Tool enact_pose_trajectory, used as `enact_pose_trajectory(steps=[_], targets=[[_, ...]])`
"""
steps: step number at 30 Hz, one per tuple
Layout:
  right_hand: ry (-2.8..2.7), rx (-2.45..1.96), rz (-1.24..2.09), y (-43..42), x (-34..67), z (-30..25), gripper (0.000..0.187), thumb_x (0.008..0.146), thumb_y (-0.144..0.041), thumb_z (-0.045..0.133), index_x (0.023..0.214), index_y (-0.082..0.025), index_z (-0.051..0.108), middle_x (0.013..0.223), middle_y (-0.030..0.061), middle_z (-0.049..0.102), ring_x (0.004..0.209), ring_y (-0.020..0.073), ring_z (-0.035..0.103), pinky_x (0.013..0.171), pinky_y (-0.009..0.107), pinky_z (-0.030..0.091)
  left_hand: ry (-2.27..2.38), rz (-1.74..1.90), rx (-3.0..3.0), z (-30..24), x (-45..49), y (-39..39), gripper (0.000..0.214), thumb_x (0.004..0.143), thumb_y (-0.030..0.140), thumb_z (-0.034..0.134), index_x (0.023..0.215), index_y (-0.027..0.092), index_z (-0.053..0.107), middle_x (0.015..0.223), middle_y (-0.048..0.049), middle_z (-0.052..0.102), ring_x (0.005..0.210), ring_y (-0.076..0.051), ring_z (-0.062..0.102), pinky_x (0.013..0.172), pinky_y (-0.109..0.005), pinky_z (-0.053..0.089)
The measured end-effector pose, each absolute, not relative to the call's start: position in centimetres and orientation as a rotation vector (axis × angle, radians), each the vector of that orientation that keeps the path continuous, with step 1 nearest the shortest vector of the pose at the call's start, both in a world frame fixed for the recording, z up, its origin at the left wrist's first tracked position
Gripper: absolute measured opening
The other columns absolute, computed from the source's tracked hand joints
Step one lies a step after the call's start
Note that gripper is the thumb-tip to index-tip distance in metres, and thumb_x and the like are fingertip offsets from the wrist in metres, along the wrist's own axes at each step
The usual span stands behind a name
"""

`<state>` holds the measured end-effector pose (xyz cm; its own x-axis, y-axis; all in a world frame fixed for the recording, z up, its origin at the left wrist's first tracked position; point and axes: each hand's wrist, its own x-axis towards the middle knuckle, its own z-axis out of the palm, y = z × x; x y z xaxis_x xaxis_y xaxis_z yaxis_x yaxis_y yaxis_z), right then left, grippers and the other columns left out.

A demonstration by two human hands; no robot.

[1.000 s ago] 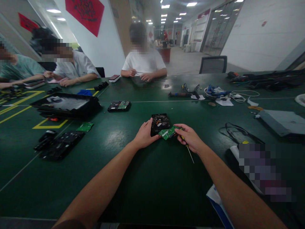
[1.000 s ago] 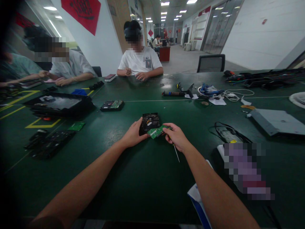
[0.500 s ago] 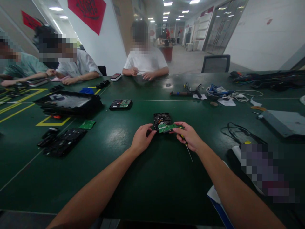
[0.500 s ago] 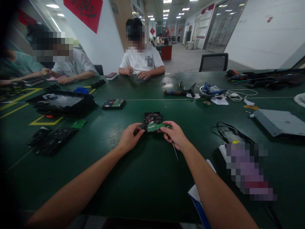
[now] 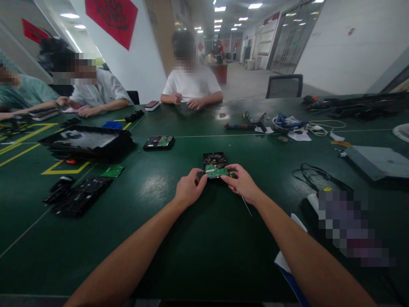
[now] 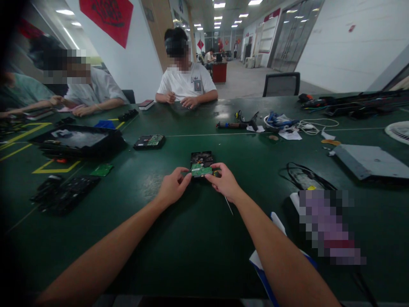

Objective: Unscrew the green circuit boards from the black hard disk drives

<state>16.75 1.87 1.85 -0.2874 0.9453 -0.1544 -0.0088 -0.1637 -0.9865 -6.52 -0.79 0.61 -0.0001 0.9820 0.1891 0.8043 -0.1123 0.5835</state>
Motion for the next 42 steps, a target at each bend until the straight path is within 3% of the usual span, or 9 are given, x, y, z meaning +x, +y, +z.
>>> enact_pose_trajectory(steps=[4,8,16,20,23,25,29,33,42], targets=[[-1.325,-1.227,1.466,2.1,16.8,1.2,0.051,0.085,-0.034,0.078,0.133,-0.025,0.062,0.077,-0.0013,0.060,0.053,0.0084,0.050,0.042,0.019,0.034,1.808,0.765,2.023,0.3,-6.5,-0.8,0.046,0.096,0.048,0.062,0.135,0.024,0.057,0.079,0.0004,0.073,0.071,-0.021,0.069,0.065,-0.031,0.046],[-1.301,-1.217,1.458,2.4,17.0,0.3,0.052,0.089,-0.037,0.074,0.138,-0.025,0.062,0.076,0.0004,0.062,0.052,0.0094,0.049,0.041,0.020,0.032,1.808,0.757,2.047,-0.1,-6.7,-0.5,0.044,0.097,0.044,0.061,0.137,0.027,0.057,0.081,0.0007,0.073,0.071,-0.021,0.069,0.063,-0.031,0.046],[-1.538,-1.443,1.059,1.9,17.4,0.5,0.041,0.087,-0.047,0.074,0.119,-0.022,0.067,0.082,0.0033,0.067,0.060,0.0153,0.060,0.050,0.028,0.045,1.788,0.719,2.206,0.1,-6.7,-0.6,0.038,0.100,0.041,0.057,0.135,0.030,0.066,0.093,-0.0016,0.075,0.075,-0.019,0.068,0.064,-0.030,0.046],[-1.704,-1.561,0.829,1.6,17.5,1.0,0.038,0.091,-0.044,0.068,0.122,-0.021,0.068,0.086,0.0036,0.071,0.065,0.0172,0.065,0.058,0.031,0.049,1.775,0.739,2.209,0.1,-6.6,-0.7,0.037,0.100,0.037,0.058,0.136,0.028,0.066,0.095,-0.0007,0.076,0.074,-0.017,0.067,0.065,-0.028,0.046],[-1.870,-1.495,0.719,1.4,17.5,1.2,0.042,0.094,-0.038,0.064,0.134,-0.023,0.065,0.095,0.0049,0.075,0.076,0.0196,0.069,0.069,0.034,0.053,1.799,0.709,2.198,0.1,-6.6,-0.7,0.040,0.101,0.037,0.058,0.139,0.028,0.063,0.093,-0.0004,0.075,0.074,-0.016,0.067,0.066,-0.028,0.047],[-2.007,-1.433,0.623,1.4,17.3,1.2,0.047,0.096,-0.037,0.061,0.141,-0.023,0.062,0.112,0.0082,0.076,0.091,0.0225,0.071,0.083,0.038,0.055,1.830,0.661,2.211,0.2,-6.5,-0.7,0.041,0.101,0.038,0.058,0.140,0.028,0.062,0.094,-0.0009,0.075,0.075,-0.017,0.067,0.066,-0.028,0.046],[-2.225,-1.425,0.459,1.2,16.8,1.4,0.048,0.100,-0.034,0.055,0.144,-0.017,0.060,0.134,0.0134,0.070,0.117,0.0275,0.068,0.104,0.044,0.051,1.856,0.565,2.255,0.4,-6.4,-0.7,0.045,0.101,0.041,0.056,0.144,0.029,0.060,0.099,-0.0020,0.075,0.081,-0.020,0.069,0.070,-0.030,0.048],[-2.329,-1.523,0.389,0.8,16.5,1.8,0.052,0.103,-0.036,0.049,0.151,-0.016,0.054,0.131,0.0155,0.071,0.112,0.0288,0.070,0.098,0.044,0.055,1.838,0.555,2.281,0.5,-6.4,-0.8,0.044,0.103,0.041,0.053,0.144,0.028,0.061,0.105,-0.0029,0.076,0.086,-0.020,0.070,0.074,-0.030,0.049],[-2.415,-1.591,0.336,0.6,16.3,2.2,0.055,0.104,-0.035,0.047,0.155,-0.016,0.048,0.121,0.0145,0.075,0.098,0.0279,0.072,0.084,0.041,0.057,1.914,0.329,2.320,1.1,-5.8,-0.6,0.054,0.102,0.051,0.049,0.154,0.032,0.050,0.104,-0.0029,0.075,0.084,-0.023,0.071,0.067,-0.031,0.046]])
